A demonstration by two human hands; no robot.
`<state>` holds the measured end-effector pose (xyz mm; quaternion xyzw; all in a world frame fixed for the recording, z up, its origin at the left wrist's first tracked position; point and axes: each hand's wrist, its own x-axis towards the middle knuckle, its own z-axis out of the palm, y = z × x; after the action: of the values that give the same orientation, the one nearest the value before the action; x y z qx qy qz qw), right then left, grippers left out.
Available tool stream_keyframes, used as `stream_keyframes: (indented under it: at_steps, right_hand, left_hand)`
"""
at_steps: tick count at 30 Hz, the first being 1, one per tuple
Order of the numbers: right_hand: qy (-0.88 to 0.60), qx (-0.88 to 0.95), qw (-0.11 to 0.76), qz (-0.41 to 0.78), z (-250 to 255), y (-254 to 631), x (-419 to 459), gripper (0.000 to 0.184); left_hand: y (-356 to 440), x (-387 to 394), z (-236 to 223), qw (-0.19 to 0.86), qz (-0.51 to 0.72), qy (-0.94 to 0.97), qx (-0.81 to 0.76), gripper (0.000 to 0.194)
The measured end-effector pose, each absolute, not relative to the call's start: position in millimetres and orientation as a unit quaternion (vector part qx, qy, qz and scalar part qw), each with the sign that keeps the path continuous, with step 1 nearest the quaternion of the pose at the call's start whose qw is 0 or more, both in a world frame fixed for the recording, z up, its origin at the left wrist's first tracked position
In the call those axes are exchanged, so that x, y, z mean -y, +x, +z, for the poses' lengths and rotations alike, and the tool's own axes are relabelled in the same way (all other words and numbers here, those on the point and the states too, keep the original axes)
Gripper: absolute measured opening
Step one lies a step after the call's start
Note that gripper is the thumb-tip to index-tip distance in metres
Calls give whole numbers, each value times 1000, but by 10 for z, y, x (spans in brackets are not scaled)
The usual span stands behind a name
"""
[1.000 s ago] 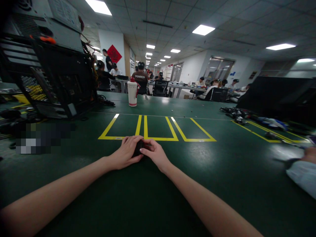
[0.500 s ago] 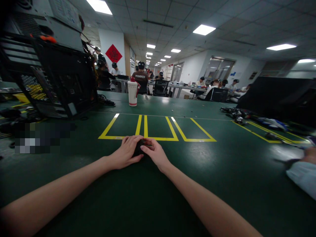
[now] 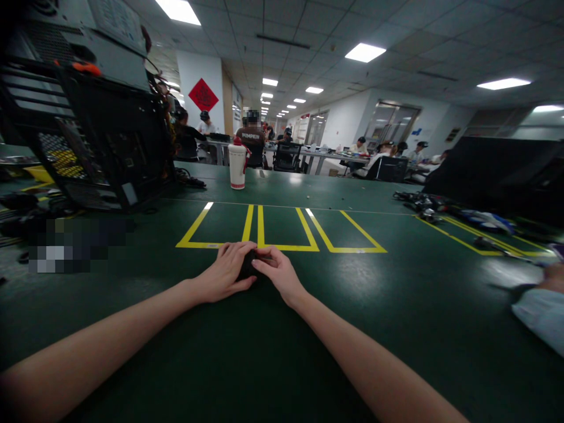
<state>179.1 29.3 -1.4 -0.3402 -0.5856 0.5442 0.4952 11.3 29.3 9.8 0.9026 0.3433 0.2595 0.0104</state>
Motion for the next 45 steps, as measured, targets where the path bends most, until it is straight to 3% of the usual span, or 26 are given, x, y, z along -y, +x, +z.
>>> stream_keyframes:
  at_steps: [7, 20, 27, 33, 45]
  right_hand:
    - [-362, 601, 482, 525, -51, 1793, -308, 30]
    - [-344, 620, 488, 509, -15, 1776, -265, 17]
    - [-382, 603, 474, 515, -32, 1778, -288, 30]
    - [-356, 607, 478, 525, -51, 1784, -297, 23]
    - [-366, 638, 468, 491, -4, 1771, -239, 29]
  left_hand:
    - [118, -306, 72, 1, 263, 901, -346, 57]
    - [120, -281, 98, -1, 258, 901, -348, 56]
    - [119, -273, 107, 4, 258, 900, -352, 56]
    - [128, -280, 92, -5, 259, 900, -350, 57]
    - [143, -277, 95, 6, 262, 896, -358, 56]
